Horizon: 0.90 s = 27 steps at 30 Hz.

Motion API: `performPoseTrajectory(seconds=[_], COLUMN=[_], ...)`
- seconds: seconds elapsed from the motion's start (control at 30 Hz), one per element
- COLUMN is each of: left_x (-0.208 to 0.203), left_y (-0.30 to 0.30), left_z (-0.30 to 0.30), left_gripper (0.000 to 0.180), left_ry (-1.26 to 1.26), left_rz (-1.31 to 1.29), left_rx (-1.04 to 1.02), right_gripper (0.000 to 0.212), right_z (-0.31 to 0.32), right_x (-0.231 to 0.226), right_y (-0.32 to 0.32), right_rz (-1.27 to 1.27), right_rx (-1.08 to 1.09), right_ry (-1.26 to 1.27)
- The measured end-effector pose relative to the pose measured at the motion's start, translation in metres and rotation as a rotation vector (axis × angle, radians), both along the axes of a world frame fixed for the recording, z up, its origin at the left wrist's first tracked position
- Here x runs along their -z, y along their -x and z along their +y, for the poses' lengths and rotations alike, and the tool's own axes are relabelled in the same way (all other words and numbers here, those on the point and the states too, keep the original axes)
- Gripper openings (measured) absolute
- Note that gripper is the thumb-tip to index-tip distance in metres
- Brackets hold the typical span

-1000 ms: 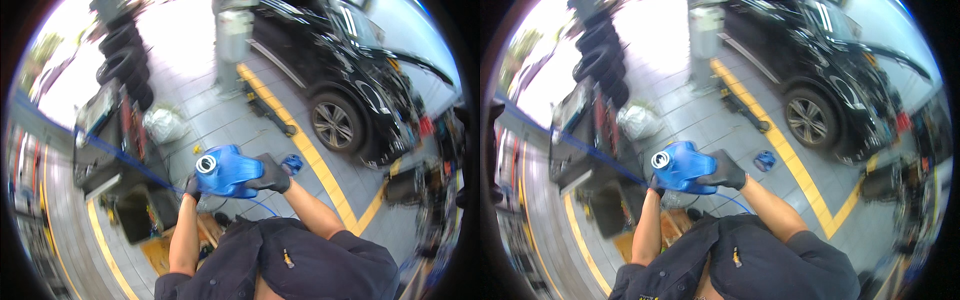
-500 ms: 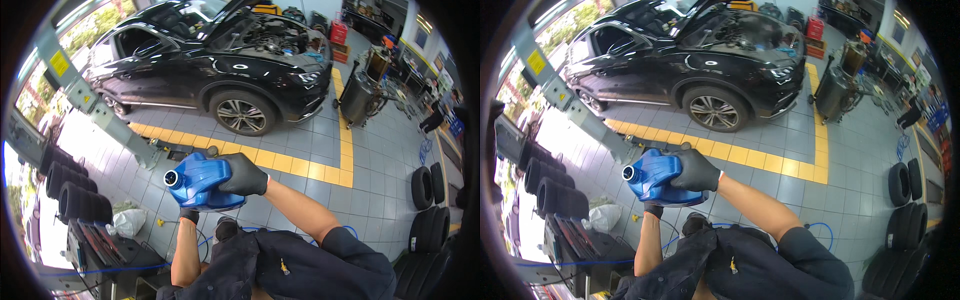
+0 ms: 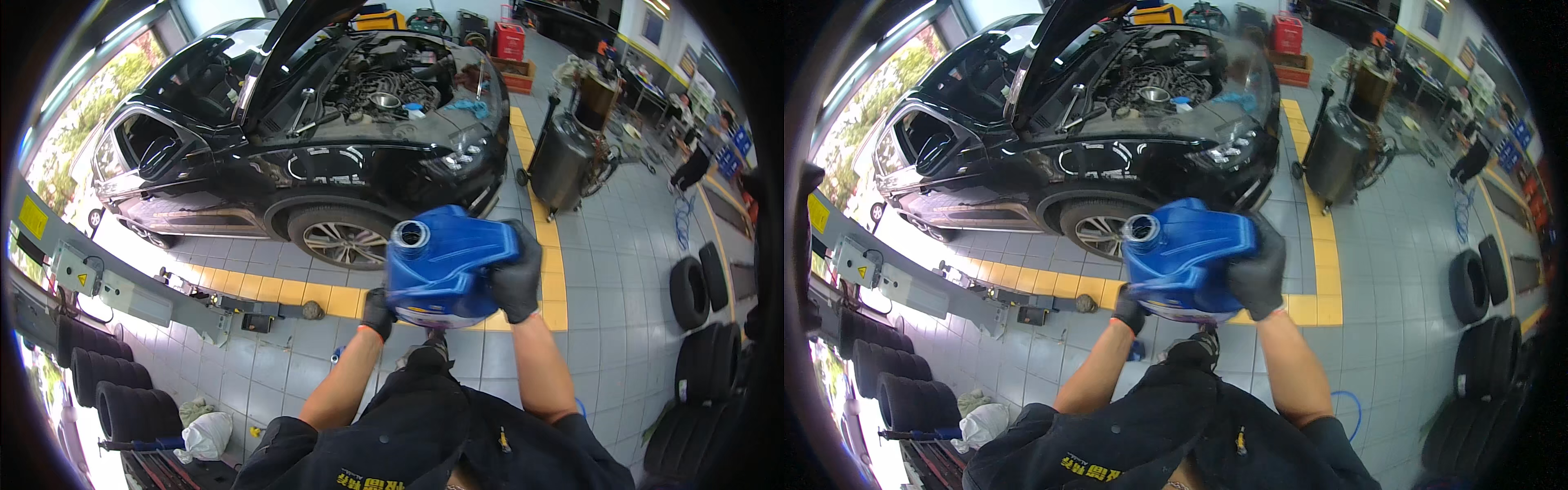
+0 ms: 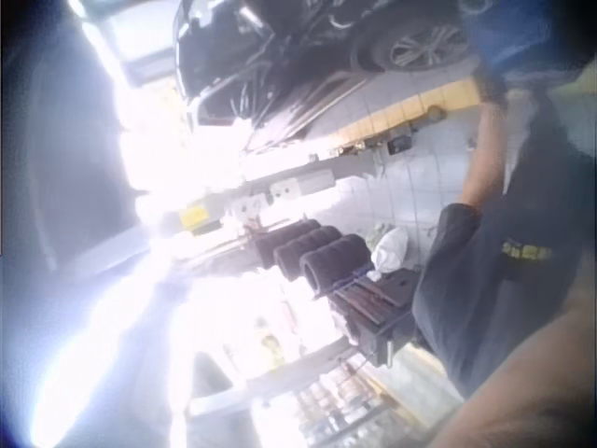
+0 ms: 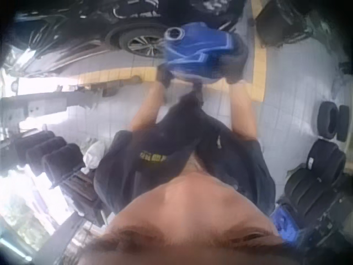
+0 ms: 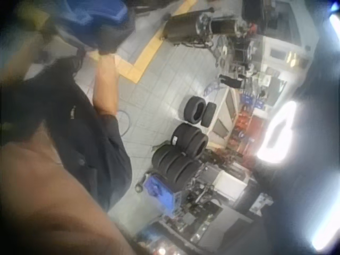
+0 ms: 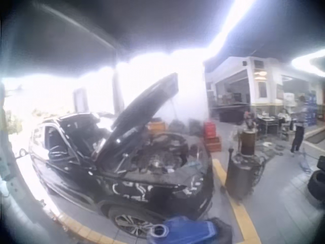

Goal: The person pours engine oil from a blue container into the car engine using a metal funnel. They check the oil level with the dipstick, wipe it with a blue cloth, and continue pouring from a second container.

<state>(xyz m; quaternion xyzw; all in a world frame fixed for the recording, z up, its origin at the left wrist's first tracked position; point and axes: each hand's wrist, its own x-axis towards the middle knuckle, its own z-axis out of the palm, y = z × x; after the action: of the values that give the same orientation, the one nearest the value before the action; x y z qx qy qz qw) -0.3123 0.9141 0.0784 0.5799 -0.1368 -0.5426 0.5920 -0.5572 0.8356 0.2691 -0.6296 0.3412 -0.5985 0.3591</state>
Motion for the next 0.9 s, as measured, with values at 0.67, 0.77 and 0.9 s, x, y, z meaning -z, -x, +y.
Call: performPoseTrajectory(seconds=[0.67, 0.77, 0.9], left_x=[-0.025, -0.019, -0.036], left_y=[-0.269, -0.269, -0.258], left_z=[-0.576, -0.588, -0.598], left_gripper=[0.051, 0.057, 0.065], left_ry=[-0.432, -0.714, -0.886], left_rz=[-1.72, -1.718, -1.675], left_rx=[-0.298, -0.318, -0.309], right_gripper=[0.024, 0.025, 0.025], right_z=[-0.648, -0.729, -0.825], right_x=[-0.075, -0.084, -0.096], right_y=[0.031, -0.001, -0.058], right_rz=[0.005, 0.001, -0.008], right_rx=[-0.263, -0.355, -0.501], right_ry=[-0.031, -0.087, -0.154])
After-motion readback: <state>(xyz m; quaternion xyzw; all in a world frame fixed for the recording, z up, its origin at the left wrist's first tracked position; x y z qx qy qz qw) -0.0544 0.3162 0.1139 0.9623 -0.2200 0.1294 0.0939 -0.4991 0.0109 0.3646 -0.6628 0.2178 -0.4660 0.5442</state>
